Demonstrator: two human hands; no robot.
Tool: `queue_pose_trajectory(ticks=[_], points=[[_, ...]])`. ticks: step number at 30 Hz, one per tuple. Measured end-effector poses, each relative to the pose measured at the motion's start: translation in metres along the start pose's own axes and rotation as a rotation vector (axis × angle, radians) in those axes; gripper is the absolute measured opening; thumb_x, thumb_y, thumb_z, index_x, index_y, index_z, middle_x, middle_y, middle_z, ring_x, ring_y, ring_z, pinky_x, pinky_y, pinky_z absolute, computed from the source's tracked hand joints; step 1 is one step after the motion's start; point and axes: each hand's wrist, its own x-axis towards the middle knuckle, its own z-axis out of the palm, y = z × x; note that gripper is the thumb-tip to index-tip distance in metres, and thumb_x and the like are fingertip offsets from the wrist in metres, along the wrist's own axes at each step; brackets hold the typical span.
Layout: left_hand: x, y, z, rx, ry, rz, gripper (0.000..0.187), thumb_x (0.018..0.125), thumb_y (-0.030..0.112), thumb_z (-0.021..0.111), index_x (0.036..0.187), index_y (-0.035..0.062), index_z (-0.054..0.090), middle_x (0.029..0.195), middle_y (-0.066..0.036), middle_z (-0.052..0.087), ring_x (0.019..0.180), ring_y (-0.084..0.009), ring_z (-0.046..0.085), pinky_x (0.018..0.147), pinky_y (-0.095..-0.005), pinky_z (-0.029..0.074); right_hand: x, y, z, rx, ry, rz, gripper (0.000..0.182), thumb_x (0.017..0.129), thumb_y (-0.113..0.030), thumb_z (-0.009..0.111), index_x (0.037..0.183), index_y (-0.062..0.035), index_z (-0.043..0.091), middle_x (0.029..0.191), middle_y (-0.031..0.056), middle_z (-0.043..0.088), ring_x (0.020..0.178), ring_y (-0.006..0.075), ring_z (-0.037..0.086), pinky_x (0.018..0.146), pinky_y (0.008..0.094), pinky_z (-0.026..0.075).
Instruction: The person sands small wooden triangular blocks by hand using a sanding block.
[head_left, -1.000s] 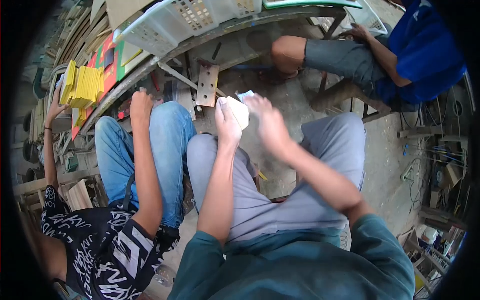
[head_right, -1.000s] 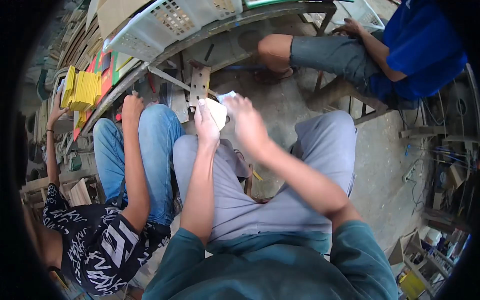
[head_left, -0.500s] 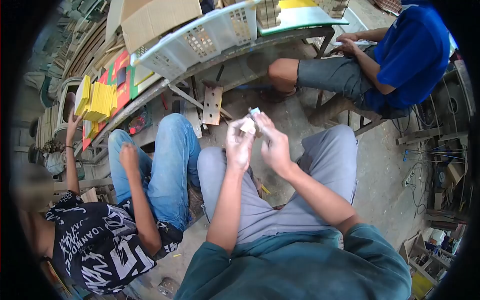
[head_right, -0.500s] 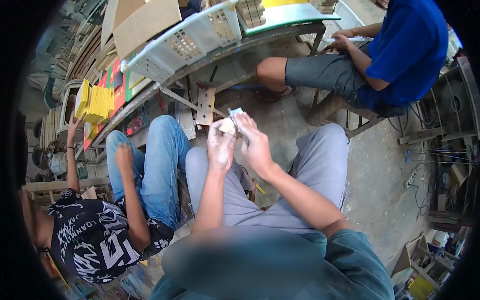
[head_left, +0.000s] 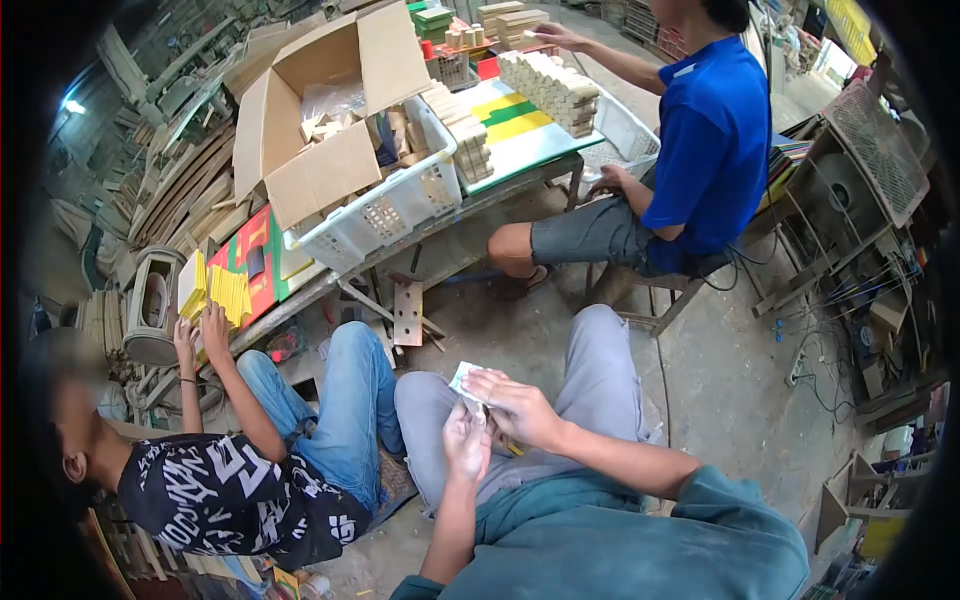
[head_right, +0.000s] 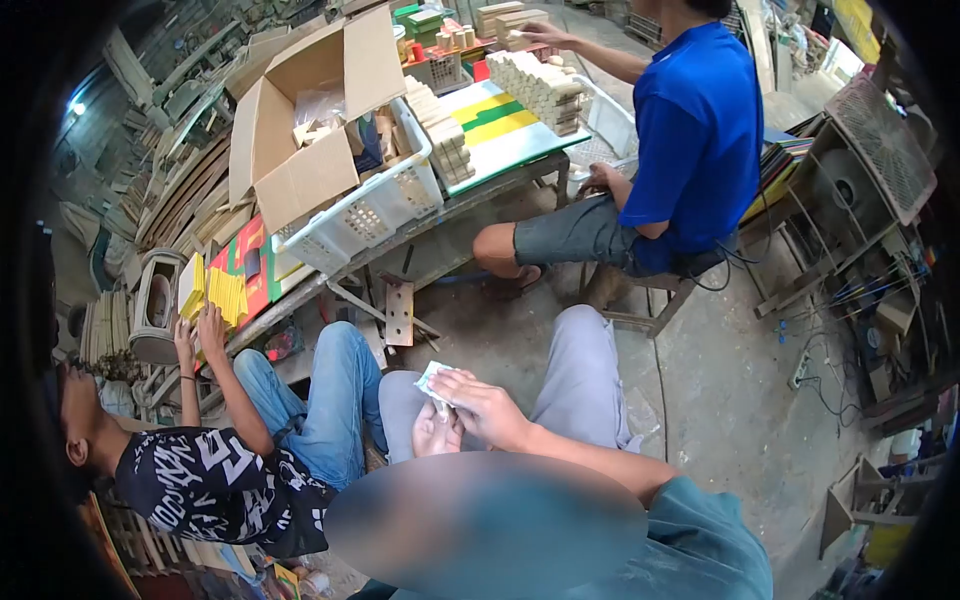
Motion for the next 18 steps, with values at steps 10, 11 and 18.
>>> queue_pose_trajectory(ticks=[10, 11, 18], points=[[-0.053, -0.041, 0.002, 0.293, 0.081, -0.038, 0.052, 0.089, 0.004, 0.062, 0.134, -0.0063, 0.037, 0.131, -0.013, 0.049, 0.123, -0.0190, 0.047, 0.105, -0.0315, 0.035, -0.058, -0.009, 0.003, -0.129, -0.241, 0.296, 0.052, 0.075, 0.001, 0.053, 0.127, 0.0023, 0.054, 0.128, 0.0215, 0.055, 0.123, 0.0340, 0.051, 0.105, 0.0389, 0.041], [-0.053, -0.045, 0.003, 0.331, 0.119, -0.053, 0.052, 0.089, 0.004, 0.062, 0.134, -0.0060, 0.037, 0.130, -0.012, 0.050, 0.121, -0.0190, 0.049, 0.104, -0.0315, 0.037, -0.060, -0.008, 0.004, -0.112, -0.213, 0.336, 0.050, 0.074, 0.001, 0.054, 0.125, 0.0040, 0.055, 0.127, 0.0228, 0.056, 0.123, 0.0345, 0.051, 0.105, 0.0391, 0.040], [-0.029, -0.047, 0.002, 0.295, 0.198, -0.024, 0.050, 0.090, 0.006, 0.063, 0.132, -0.0065, 0.039, 0.126, -0.013, 0.054, 0.117, -0.0182, 0.051, 0.101, -0.0313, 0.039, -0.047, -0.006, 0.005, -0.077, -0.138, 0.360, 0.047, 0.075, 0.008, 0.051, 0.121, 0.0039, 0.059, 0.123, 0.0243, 0.058, 0.119, 0.0343, 0.054, 0.103, 0.0390, 0.042]])
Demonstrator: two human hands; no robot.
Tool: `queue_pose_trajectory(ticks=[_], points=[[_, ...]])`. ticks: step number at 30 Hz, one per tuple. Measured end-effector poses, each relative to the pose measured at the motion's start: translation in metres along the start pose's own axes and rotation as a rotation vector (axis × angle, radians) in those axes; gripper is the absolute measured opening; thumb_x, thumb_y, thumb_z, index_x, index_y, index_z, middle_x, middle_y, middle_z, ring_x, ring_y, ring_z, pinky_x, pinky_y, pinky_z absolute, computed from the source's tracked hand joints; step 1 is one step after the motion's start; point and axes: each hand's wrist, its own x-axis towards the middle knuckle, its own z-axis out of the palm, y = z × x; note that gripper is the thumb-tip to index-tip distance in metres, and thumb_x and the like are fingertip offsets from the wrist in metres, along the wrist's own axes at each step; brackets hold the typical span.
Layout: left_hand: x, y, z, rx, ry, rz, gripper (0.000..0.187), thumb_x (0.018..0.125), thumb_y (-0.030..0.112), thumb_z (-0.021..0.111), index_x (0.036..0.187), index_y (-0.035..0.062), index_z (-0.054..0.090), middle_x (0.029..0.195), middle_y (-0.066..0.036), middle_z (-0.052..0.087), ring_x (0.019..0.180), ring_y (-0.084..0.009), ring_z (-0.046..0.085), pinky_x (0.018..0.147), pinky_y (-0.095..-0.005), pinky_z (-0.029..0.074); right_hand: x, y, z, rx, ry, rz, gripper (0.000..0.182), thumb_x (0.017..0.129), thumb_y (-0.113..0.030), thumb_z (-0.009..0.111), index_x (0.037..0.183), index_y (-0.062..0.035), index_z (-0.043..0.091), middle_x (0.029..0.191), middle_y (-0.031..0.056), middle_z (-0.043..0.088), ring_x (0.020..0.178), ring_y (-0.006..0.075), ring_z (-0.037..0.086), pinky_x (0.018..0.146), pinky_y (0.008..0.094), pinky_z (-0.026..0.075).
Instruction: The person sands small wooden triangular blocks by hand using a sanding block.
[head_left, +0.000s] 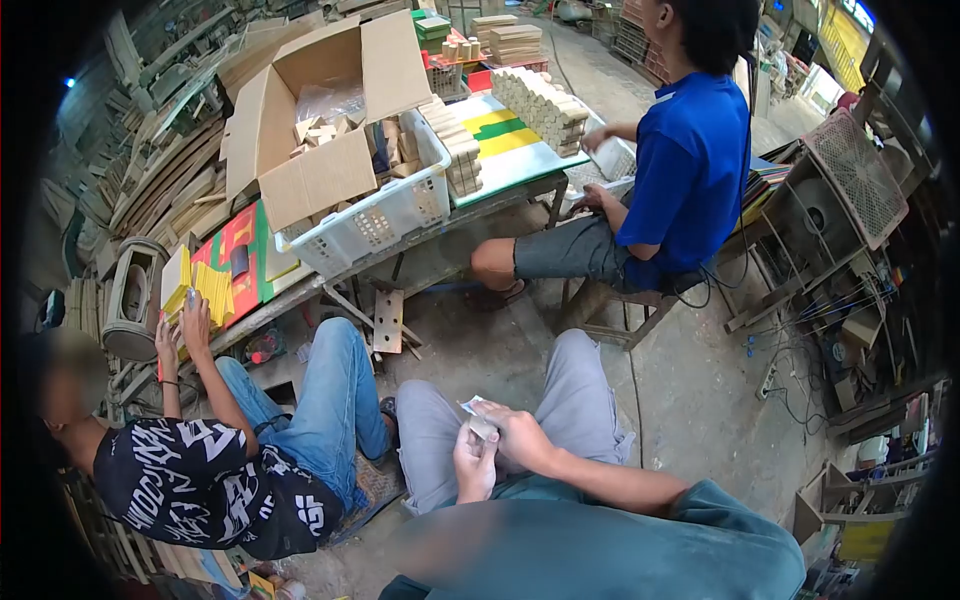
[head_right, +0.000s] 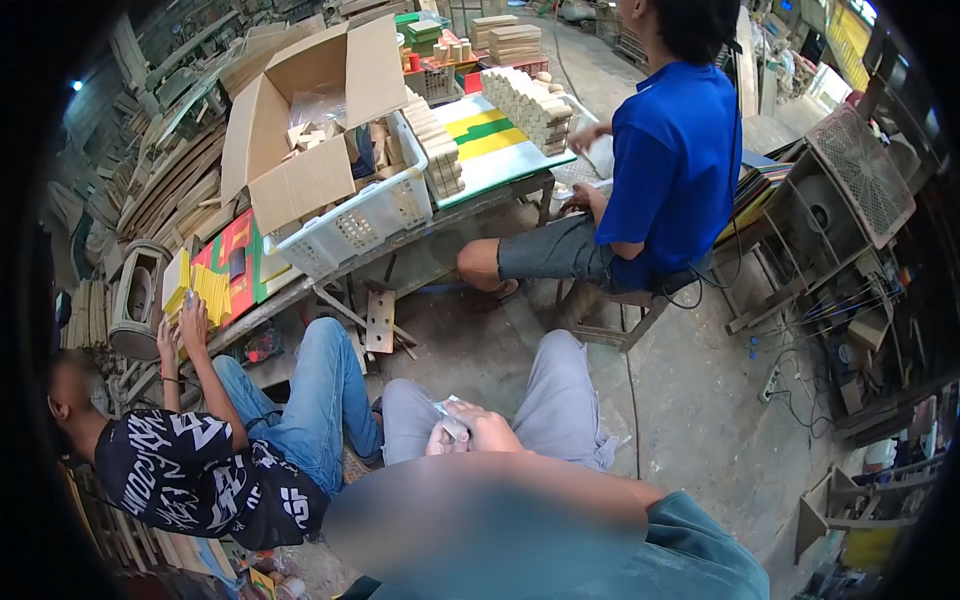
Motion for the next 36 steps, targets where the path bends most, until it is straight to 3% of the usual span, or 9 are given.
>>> queue_pose_trajectory(ticks=[6, 8, 9, 13, 16, 18, 19, 32, 36], points=[[0.013, 0.008, 0.001, 0.103, -0.098, 0.011, 0.046, 0.090, 0.003, 0.061, 0.130, -0.0055, 0.040, 0.125, -0.014, 0.054, 0.113, -0.0191, 0.055, 0.097, -0.0297, 0.042, 0.009, -0.015, -0.016, -0.069, 0.049, 0.011, 0.044, 0.075, 0.007, 0.052, 0.119, 0.0032, 0.059, 0.120, 0.0236, 0.059, 0.114, 0.0361, 0.057, 0.099, 0.0395, 0.046], [0.017, 0.013, 0.006, 0.052, -0.079, 0.041, 0.042, 0.090, 0.002, 0.059, 0.128, -0.0047, 0.041, 0.124, -0.014, 0.055, 0.112, -0.0188, 0.056, 0.096, -0.0291, 0.044, 0.022, 0.002, -0.014, -0.086, -0.004, 0.089, 0.045, 0.074, 0.007, 0.053, 0.118, 0.0027, 0.059, 0.119, 0.0240, 0.059, 0.113, 0.0369, 0.057, 0.098, 0.0399, 0.047], [0.023, 0.007, 0.000, 0.063, -0.064, 0.046, 0.042, 0.090, 0.003, 0.059, 0.128, -0.0044, 0.042, 0.124, -0.014, 0.055, 0.112, -0.0184, 0.056, 0.095, -0.0289, 0.044, 0.026, -0.029, -0.028, -0.039, -0.113, 0.310, 0.045, 0.074, 0.004, 0.054, 0.119, 0.0030, 0.058, 0.119, 0.0243, 0.059, 0.113, 0.0376, 0.057, 0.098, 0.0401, 0.046], [0.038, 0.015, -0.005, 0.100, -0.059, 0.034, 0.043, 0.090, 0.003, 0.060, 0.128, -0.0044, 0.041, 0.123, -0.014, 0.055, 0.111, -0.0178, 0.056, 0.095, -0.0284, 0.044, 0.022, -0.015, -0.019, -0.092, 0.021, -0.035, 0.046, 0.074, 0.001, 0.057, 0.120, 0.0020, 0.059, 0.120, 0.0260, 0.058, 0.111, 0.0378, 0.058, 0.097, 0.0412, 0.046], [0.043, 0.021, 0.008, 0.161, -0.077, 0.078, 0.042, 0.090, 0.003, 0.060, 0.127, -0.0045, 0.041, 0.122, -0.013, 0.056, 0.111, -0.0180, 0.057, 0.095, -0.0286, 0.044, 0.053, -0.008, -0.029, -0.124, -0.024, 0.026, 0.046, 0.073, 0.004, 0.060, 0.119, 0.0010, 0.060, 0.120, 0.0246, 0.059, 0.115, 0.0348, 0.057, 0.099, 0.0387, 0.045], [0.053, 0.018, 0.002, 0.077, -0.005, 0.084, 0.042, 0.090, 0.005, 0.061, 0.127, -0.0043, 0.042, 0.121, -0.013, 0.057, 0.112, -0.0182, 0.056, 0.095, -0.0296, 0.044, 0.053, -0.026, -0.030, 0.051, -0.107, 0.341, 0.042, 0.077, 0.004, 0.058, 0.118, 0.0027, 0.060, 0.120, 0.0248, 0.059, 0.121, 0.0339, 0.053, 0.103, 0.0371, 0.042], [0.060, 0.022, -0.002, 0.017, 0.043, 0.091, 0.043, 0.090, 0.006, 0.061, 0.128, -0.0041, 0.042, 0.121, -0.013, 0.057, 0.112, -0.0182, 0.056, 0.096, -0.0300, 0.043, 0.049, -0.020, -0.022, 0.042, -0.016, 0.037, 0.038, 0.079, 0.004, 0.056, 0.116, 0.0029, 0.061, 0.119, 0.0254, 0.059, 0.114, 0.0358, 0.057, 0.096, 0.0381, 0.047], [0.076, 0.054, 0.038, 0.093, -0.065, 0.191, 0.044, 0.092, 0.005, 0.059, 0.131, -0.0037, 0.039, 0.125, -0.011, 0.054, 0.114, -0.0170, 0.053, 0.098, -0.0299, 0.042, 0.095, -0.011, -0.060, -0.069, -0.080, 0.063, 0.050, 0.071, 0.007, 0.051, 0.121, 0.0023, 0.058, 0.123, 0.0241, 0.057, 0.118, 0.0377, 0.053, 0.102, 0.0397, 0.042], [0.098, 0.064, 0.047, 0.120, -0.010, 0.231, 0.051, 0.086, -0.008, 0.052, 0.134, -0.0025, 0.037, 0.132, -0.014, 0.050, 0.123, -0.0211, 0.050, 0.105, -0.0335, 0.040, 0.084, -0.023, -0.074, -0.108, 0.007, -0.178, 0.051, 0.070, 0.008, 0.054, 0.120, 0.0023, 0.058, 0.122, 0.0233, 0.058, 0.117, 0.0390, 0.054, 0.102, 0.0403, 0.043]])
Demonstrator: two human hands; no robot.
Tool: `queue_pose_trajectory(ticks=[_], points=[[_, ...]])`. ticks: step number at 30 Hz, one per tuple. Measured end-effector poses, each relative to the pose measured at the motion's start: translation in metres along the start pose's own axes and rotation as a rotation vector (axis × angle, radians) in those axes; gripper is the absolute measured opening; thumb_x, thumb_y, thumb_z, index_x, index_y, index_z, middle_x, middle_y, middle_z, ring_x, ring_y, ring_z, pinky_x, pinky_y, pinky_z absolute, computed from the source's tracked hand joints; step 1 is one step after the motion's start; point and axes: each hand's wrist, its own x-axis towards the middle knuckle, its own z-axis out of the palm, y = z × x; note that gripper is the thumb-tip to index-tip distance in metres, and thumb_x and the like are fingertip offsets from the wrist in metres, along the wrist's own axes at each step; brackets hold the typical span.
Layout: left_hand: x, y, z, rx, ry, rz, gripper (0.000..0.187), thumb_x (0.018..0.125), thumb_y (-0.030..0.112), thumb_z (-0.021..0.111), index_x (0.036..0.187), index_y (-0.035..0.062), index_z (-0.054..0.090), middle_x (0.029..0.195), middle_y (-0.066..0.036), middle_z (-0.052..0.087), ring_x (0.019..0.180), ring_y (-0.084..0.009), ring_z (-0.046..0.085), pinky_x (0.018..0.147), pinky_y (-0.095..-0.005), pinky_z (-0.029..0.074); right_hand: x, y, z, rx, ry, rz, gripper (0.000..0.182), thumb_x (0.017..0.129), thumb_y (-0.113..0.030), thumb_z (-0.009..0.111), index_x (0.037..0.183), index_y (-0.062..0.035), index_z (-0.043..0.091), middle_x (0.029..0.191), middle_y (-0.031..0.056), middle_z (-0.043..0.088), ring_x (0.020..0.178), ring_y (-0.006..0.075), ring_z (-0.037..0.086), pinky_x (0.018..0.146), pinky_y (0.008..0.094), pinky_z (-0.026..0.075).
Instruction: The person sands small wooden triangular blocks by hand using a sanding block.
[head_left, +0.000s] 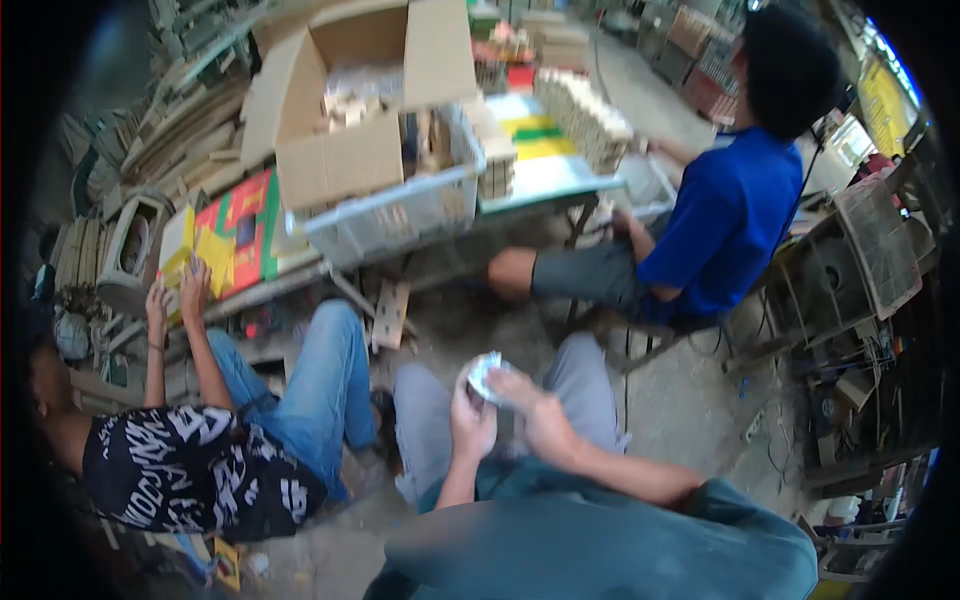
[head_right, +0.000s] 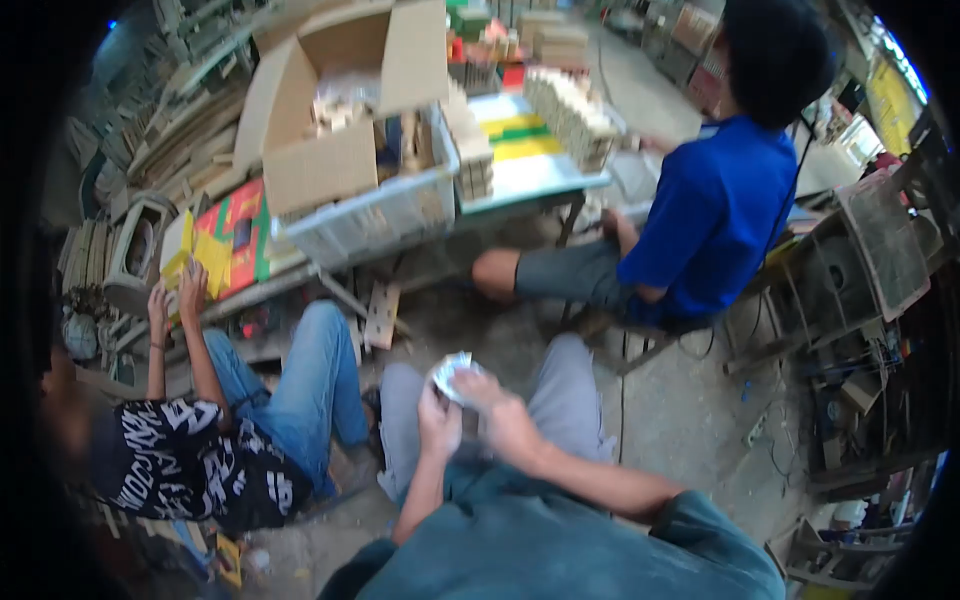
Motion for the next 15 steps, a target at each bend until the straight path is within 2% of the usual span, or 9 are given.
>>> queue_pose_trajectory(ticks=[1, 2, 3, 4, 7, 10, 12, 14, 15], points=[[0.001, -0.001, -0.002, 0.043, -0.040, -0.042, 0.050, 0.088, -0.004, 0.055, 0.135, -0.0037, 0.036, 0.133, -0.014, 0.049, 0.122, -0.0205, 0.050, 0.102, -0.0329, 0.041, 0.007, 0.000, -0.004, 0.017, 0.004, 0.043, 0.052, 0.070, 0.009, 0.054, 0.121, 0.0021, 0.058, 0.122, 0.0233, 0.058, 0.118, 0.0383, 0.054, 0.103, 0.0401, 0.042], [0.003, 0.013, 0.004, -0.073, -0.094, -0.187, 0.050, 0.091, 0.002, 0.058, 0.135, -0.0052, 0.035, 0.132, -0.013, 0.049, 0.120, -0.0190, 0.050, 0.101, -0.0319, 0.041, 0.017, 0.005, -0.006, 0.033, 0.010, 0.085, 0.053, 0.070, 0.009, 0.054, 0.122, 0.0020, 0.057, 0.122, 0.0232, 0.058, 0.119, 0.0377, 0.054, 0.103, 0.0400, 0.042], [0.004, 0.017, 0.012, -0.107, -0.158, -0.043, 0.051, 0.092, 0.007, 0.060, 0.135, -0.0057, 0.035, 0.129, -0.012, 0.050, 0.118, -0.0174, 0.050, 0.099, -0.0308, 0.041, 0.031, 0.015, -0.008, 0.021, 0.017, 0.100, 0.054, 0.069, 0.010, 0.054, 0.122, 0.0016, 0.057, 0.122, 0.0231, 0.058, 0.118, 0.0376, 0.054, 0.102, 0.0400, 0.043], [0.007, 0.019, 0.017, -0.090, -0.126, 0.000, 0.051, 0.091, 0.006, 0.060, 0.134, -0.0053, 0.036, 0.126, -0.011, 0.051, 0.118, -0.0168, 0.050, 0.099, -0.0307, 0.040, 0.039, 0.022, -0.008, 0.005, 0.032, 0.106, 0.054, 0.069, 0.010, 0.054, 0.123, 0.0011, 0.058, 0.122, 0.0229, 0.058, 0.117, 0.0376, 0.055, 0.101, 0.0401, 0.044], [0.016, 0.025, 0.013, -0.083, -0.084, -0.043, 0.052, 0.091, 0.006, 0.060, 0.135, -0.0061, 0.035, 0.129, -0.013, 0.051, 0.119, -0.0186, 0.050, 0.102, -0.0318, 0.038, 0.025, -0.005, -0.011, -0.077, 0.075, -0.010, 0.048, 0.070, 0.011, 0.055, 0.116, 0.0036, 0.060, 0.119, 0.0232, 0.060, 0.116, 0.0378, 0.055, 0.099, 0.0392, 0.045], [0.019, 0.032, 0.017, -0.097, -0.134, -0.001, 0.051, 0.091, 0.005, 0.059, 0.135, -0.0070, 0.034, 0.130, -0.015, 0.051, 0.120, -0.0203, 0.050, 0.102, -0.0319, 0.039, 0.040, -0.004, -0.017, 0.019, 0.110, 0.133, 0.044, 0.071, 0.009, 0.055, 0.115, 0.0058, 0.060, 0.117, 0.0239, 0.060, 0.117, 0.0378, 0.055, 0.102, 0.0393, 0.043], [0.022, 0.032, 0.021, -0.146, -0.194, 0.024, 0.051, 0.091, 0.001, 0.058, 0.134, -0.0067, 0.034, 0.129, -0.016, 0.051, 0.119, -0.0211, 0.051, 0.101, -0.0318, 0.040, 0.051, 0.025, -0.011, -0.047, 0.102, 0.097, 0.044, 0.074, 0.005, 0.053, 0.117, 0.0055, 0.058, 0.122, 0.0249, 0.057, 0.118, 0.0395, 0.053, 0.103, 0.0409, 0.042], [0.030, 0.032, 0.017, -0.201, -0.062, -0.072, 0.052, 0.091, 0.003, 0.060, 0.135, -0.0076, 0.034, 0.130, -0.016, 0.049, 0.121, -0.0212, 0.050, 0.101, -0.0318, 0.040, 0.028, 0.007, -0.011, -0.006, 0.085, 0.124, 0.045, 0.074, 0.005, 0.053, 0.118, 0.0056, 0.057, 0.122, 0.0250, 0.057, 0.118, 0.0390, 0.053, 0.103, 0.0414, 0.041], [0.032, 0.035, 0.016, -0.182, -0.055, -0.039, 0.054, 0.091, 0.006, 0.061, 0.135, -0.0076, 0.033, 0.131, -0.016, 0.049, 0.120, -0.0207, 0.050, 0.101, -0.0319, 0.040, 0.034, 0.010, -0.013, -0.007, 0.086, 0.112, 0.045, 0.074, 0.005, 0.053, 0.118, 0.0056, 0.057, 0.122, 0.0250, 0.057, 0.118, 0.0390, 0.053, 0.103, 0.0414, 0.041]])
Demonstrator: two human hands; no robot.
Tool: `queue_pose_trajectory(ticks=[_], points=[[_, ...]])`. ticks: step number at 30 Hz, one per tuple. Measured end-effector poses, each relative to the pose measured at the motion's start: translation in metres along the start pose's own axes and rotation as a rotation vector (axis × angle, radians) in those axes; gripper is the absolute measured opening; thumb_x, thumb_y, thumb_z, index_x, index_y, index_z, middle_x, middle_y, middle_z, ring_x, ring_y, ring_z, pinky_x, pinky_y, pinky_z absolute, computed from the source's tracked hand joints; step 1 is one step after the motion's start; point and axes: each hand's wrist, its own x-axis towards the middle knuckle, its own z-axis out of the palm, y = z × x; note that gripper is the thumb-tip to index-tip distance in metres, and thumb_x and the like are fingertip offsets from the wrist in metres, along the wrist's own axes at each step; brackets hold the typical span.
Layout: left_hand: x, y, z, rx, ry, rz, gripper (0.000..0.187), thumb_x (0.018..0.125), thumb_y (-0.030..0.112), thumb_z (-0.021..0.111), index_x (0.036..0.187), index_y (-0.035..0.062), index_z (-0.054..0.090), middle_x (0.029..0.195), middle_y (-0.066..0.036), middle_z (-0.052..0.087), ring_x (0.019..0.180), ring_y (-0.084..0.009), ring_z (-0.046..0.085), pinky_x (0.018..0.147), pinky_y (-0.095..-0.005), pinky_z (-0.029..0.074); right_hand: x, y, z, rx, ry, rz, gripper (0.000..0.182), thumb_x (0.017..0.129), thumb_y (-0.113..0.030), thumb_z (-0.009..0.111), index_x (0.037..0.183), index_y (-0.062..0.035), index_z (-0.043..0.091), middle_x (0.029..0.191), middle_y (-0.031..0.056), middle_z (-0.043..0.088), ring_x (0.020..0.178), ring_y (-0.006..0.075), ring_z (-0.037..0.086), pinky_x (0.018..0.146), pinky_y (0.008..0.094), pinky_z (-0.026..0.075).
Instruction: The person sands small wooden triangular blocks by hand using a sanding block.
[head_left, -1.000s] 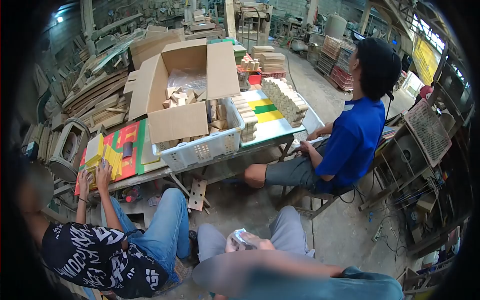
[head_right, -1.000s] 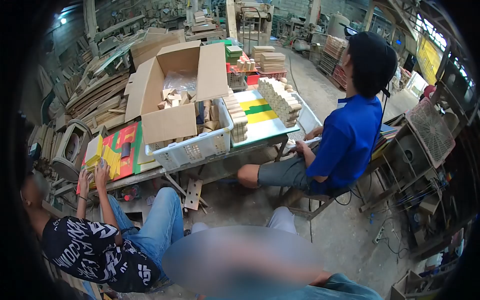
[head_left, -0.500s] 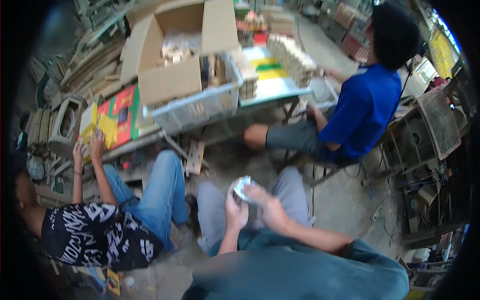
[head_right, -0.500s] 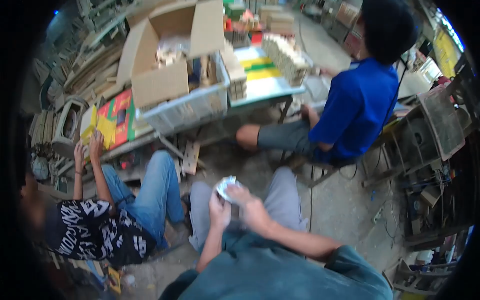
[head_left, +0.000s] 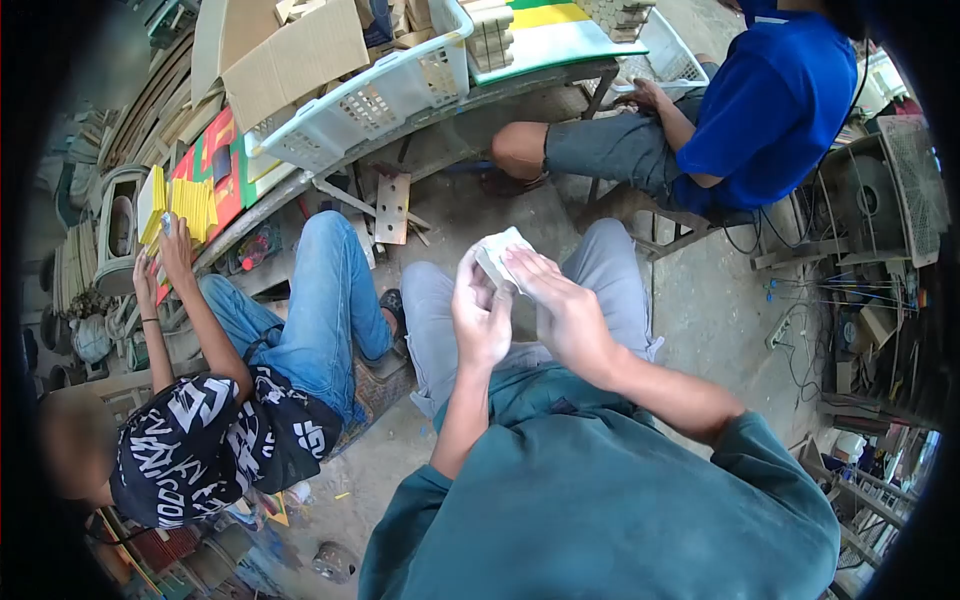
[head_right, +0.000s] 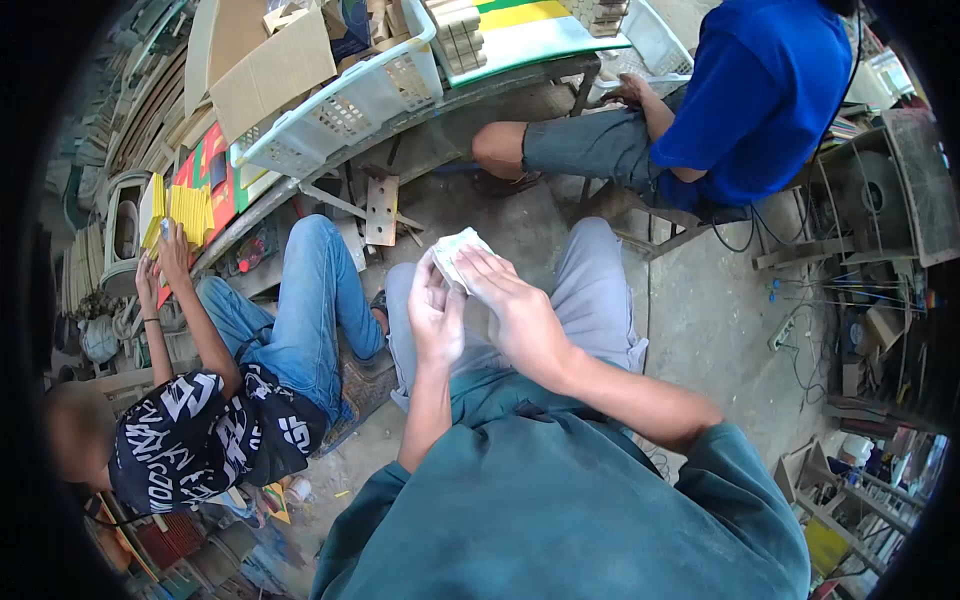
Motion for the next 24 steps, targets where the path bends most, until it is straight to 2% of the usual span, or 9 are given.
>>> queue_pose_trajectory(ticks=[2, 5, 7, 9, 11, 15, 18, 21, 24], points=[[-0.005, 0.001, -0.003, 0.042, -0.051, 0.021, 0.055, 0.091, 0.007, 0.061, 0.136, -0.0074, 0.032, 0.131, -0.016, 0.048, 0.121, -0.0211, 0.050, 0.101, -0.0323, 0.040, -0.003, 0.001, 0.003, -0.063, 0.023, -0.041, 0.046, 0.073, 0.005, 0.052, 0.119, 0.0052, 0.057, 0.123, 0.0250, 0.057, 0.119, 0.0388, 0.052, 0.103, 0.0424, 0.041], [-0.008, 0.004, -0.002, 0.087, -0.104, 0.025, 0.059, 0.090, 0.009, 0.063, 0.136, -0.0073, 0.031, 0.132, -0.017, 0.048, 0.122, -0.0220, 0.049, 0.102, -0.0332, 0.040, 0.017, 0.004, 0.007, 0.006, -0.014, 0.058, 0.049, 0.071, 0.006, 0.054, 0.120, 0.0036, 0.058, 0.123, 0.0247, 0.056, 0.122, 0.0393, 0.050, 0.106, 0.0425, 0.039], [-0.001, 0.001, -0.007, 0.020, 0.009, 0.017, 0.060, 0.090, 0.013, 0.065, 0.136, -0.0077, 0.032, 0.130, -0.016, 0.049, 0.119, -0.0203, 0.049, 0.100, -0.0323, 0.040, 0.001, -0.023, -0.001, -0.016, -0.007, 0.003, 0.045, 0.072, 0.004, 0.054, 0.117, 0.0046, 0.059, 0.119, 0.0253, 0.058, 0.119, 0.0399, 0.052, 0.104, 0.0419, 0.041], [-0.008, -0.003, -0.009, 0.057, 0.020, 0.030, 0.059, 0.090, 0.013, 0.065, 0.136, -0.0078, 0.033, 0.131, -0.016, 0.049, 0.120, -0.0205, 0.049, 0.101, -0.0321, 0.040, 0.003, -0.007, 0.005, -0.008, -0.002, -0.028, 0.043, 0.074, 0.002, 0.053, 0.117, 0.0051, 0.059, 0.119, 0.0261, 0.058, 0.117, 0.0405, 0.053, 0.103, 0.0417, 0.042], [-0.007, 0.000, -0.009, 0.119, -0.085, 0.095, 0.060, 0.091, 0.011, 0.064, 0.137, -0.0080, 0.030, 0.134, -0.018, 0.047, 0.123, -0.0220, 0.048, 0.102, -0.0331, 0.039, 0.022, 0.017, 0.009, -0.062, -0.009, -0.048, 0.043, 0.076, 0.000, 0.052, 0.118, 0.0049, 0.059, 0.121, 0.0259, 0.057, 0.119, 0.0394, 0.053, 0.103, 0.0416, 0.041], [-0.006, 0.000, -0.013, -0.031, 0.065, 0.052, 0.060, 0.091, 0.011, 0.064, 0.136, -0.0099, 0.031, 0.131, -0.017, 0.049, 0.118, -0.0199, 0.050, 0.101, -0.0318, 0.038, 0.000, -0.026, 0.007, -0.019, -0.011, -0.070, 0.043, 0.073, 0.002, 0.054, 0.116, 0.0036, 0.059, 0.119, 0.0252, 0.058, 0.113, 0.0390, 0.056, 0.102, 0.0413, 0.042], [-0.011, -0.006, -0.018, -0.001, 0.016, 0.053, 0.061, 0.091, 0.015, 0.064, 0.136, -0.0102, 0.032, 0.131, -0.018, 0.049, 0.121, -0.0214, 0.049, 0.101, -0.0317, 0.038, 0.023, 0.014, 0.020, -0.014, -0.006, -0.022, 0.051, 0.070, 0.009, 0.054, 0.119, 0.0001, 0.061, 0.126, 0.0208, 0.057, 0.123, 0.0336, 0.052, 0.107, 0.0409, 0.037], [-0.003, -0.004, -0.027, 0.036, 0.010, 0.093, 0.064, 0.091, 0.019, 0.065, 0.136, -0.0101, 0.031, 0.131, -0.018, 0.049, 0.122, -0.0214, 0.048, 0.101, -0.0319, 0.038, 0.004, -0.041, 0.009, 0.015, -0.048, -0.069, 0.044, 0.070, 0.005, 0.057, 0.114, 0.0029, 0.062, 0.119, 0.0222, 0.060, 0.119, 0.0356, 0.054, 0.104, 0.0396, 0.040], [-0.010, -0.001, -0.023, 0.012, 0.030, 0.081, 0.066, 0.090, 0.021, 0.066, 0.137, -0.0096, 0.031, 0.131, -0.018, 0.049, 0.121, -0.0216, 0.049, 0.102, -0.0330, 0.039, 0.023, -0.001, 0.027, -0.013, -0.007, -0.064, 0.045, 0.068, 0.007, 0.058, 0.113, 0.0028, 0.063, 0.117, 0.0216, 0.061, 0.119, 0.0345, 0.054, 0.104, 0.0408, 0.040]])
